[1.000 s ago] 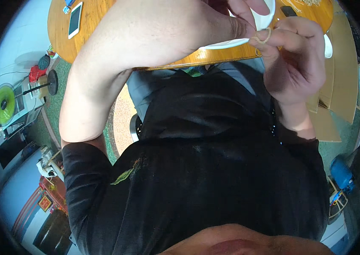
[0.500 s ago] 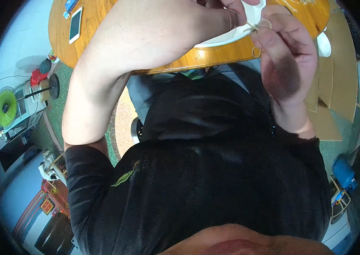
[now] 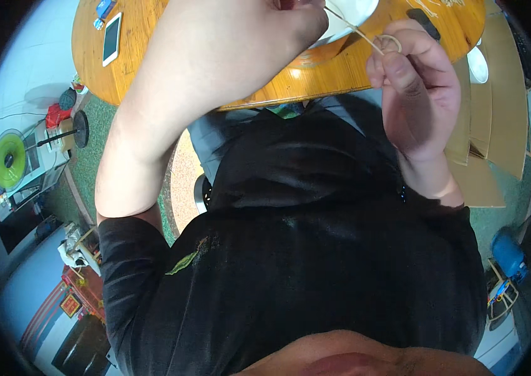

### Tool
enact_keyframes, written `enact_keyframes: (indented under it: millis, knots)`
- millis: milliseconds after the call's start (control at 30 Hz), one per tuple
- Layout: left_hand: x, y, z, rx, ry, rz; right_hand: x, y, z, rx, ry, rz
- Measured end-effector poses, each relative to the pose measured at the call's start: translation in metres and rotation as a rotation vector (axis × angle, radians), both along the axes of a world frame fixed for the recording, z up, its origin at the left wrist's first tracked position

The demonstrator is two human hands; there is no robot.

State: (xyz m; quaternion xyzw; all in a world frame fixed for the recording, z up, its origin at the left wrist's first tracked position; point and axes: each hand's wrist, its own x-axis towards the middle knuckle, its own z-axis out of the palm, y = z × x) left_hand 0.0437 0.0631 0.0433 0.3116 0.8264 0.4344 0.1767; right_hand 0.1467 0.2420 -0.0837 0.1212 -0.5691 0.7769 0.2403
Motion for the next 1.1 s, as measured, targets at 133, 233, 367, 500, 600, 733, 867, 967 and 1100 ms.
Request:
enact_keyframes:
  millis: [133,233,367,500,600,733,867,967,1100]
  knots:
    - [0.002,0.005,0.0,-0.104,0.077,0.001,0.004,-0.002,0.0,-0.027,-0.013,0.081]
    - [0.002,-0.004,-0.002,-0.087,0.199,-0.005,-0.001,-0.009,0.008,-0.097,-0.096,0.021]
    - [0.01,-0.009,0.006,-0.064,0.102,0.016,-0.012,0.004,0.036,0.085,-0.379,-0.118]
    - [0.009,-0.016,0.0,0.162,-0.204,-0.027,-0.021,-0.01,0.042,0.0,-0.26,-0.113]
    - [-0.034,-0.008,-0.058,0.905,0.184,-0.667,-0.015,-0.016,0.028,0.037,-0.025,-0.191]
    - [-0.029,-0.007,-0.053,0.909,0.219,-0.735,-0.009,-0.019,0.022,0.277,0.052,-0.34]
    - [0.004,-0.016,-0.018,0.199,0.048,-0.17,-0.01,-0.011,0.04,0.731,0.065,-0.421]
    - [0.008,-0.017,-0.007,0.191,0.025,-0.194,-0.014,-0.006,0.05,0.818,0.179,-0.407]
    - [0.005,-0.007,0.003,0.331,-0.12,-0.187,-0.015,-0.003,0.053,0.764,0.152,-0.358]
